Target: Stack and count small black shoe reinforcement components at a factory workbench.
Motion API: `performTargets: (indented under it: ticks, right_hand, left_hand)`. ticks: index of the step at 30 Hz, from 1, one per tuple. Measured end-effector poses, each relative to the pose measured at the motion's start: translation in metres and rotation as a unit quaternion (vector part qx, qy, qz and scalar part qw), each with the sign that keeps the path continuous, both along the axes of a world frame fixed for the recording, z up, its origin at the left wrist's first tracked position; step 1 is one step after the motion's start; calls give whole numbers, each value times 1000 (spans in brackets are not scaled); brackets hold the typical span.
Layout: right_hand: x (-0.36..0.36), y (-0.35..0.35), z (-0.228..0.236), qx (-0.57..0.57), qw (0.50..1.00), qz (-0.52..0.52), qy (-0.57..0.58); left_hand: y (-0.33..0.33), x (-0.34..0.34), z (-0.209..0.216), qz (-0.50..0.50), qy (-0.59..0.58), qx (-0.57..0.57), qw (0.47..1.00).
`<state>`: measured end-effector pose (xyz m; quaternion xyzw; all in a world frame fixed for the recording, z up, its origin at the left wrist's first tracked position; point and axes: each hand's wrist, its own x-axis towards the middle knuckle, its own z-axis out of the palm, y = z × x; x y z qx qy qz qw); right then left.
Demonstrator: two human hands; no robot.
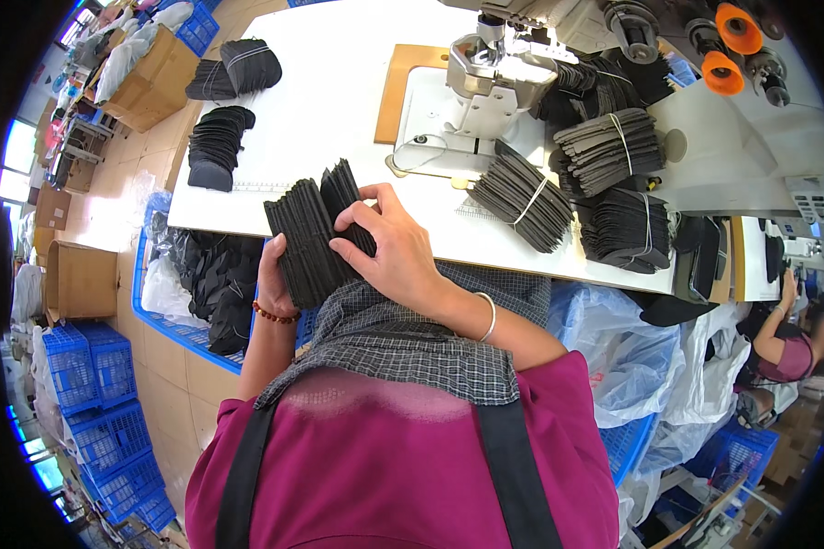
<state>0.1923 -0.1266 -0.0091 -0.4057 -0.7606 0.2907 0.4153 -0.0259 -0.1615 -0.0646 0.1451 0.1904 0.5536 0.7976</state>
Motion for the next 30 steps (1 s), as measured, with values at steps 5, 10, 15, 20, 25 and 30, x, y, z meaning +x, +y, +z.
performTargets:
  ticks: [5,10,15,20,25,30]
  right_hand:
    - [0,1,1,-52,998,6,43]
    - [-2,2,-7,-18,999,7,34]
    - [-1,0,-2,19,1000,3,6]
    - [2,1,0,-17,1000,2,1]
    - [1,0,0,-33,999,1,-1]
    - [-1,1,-7,22,1000,5,-2]
  left_hand:
    - [0,-1,-2,0,-10,8,1000]
    - [0,1,1,8,-3,1,1000]
    - [-1,3,2,19,5,-13,1000]
    - [1,2,-1,5,-30,-10,999]
    - [2,1,-8,2,-62,8,998]
    - [2,0,-6,-9,-71,15,997]
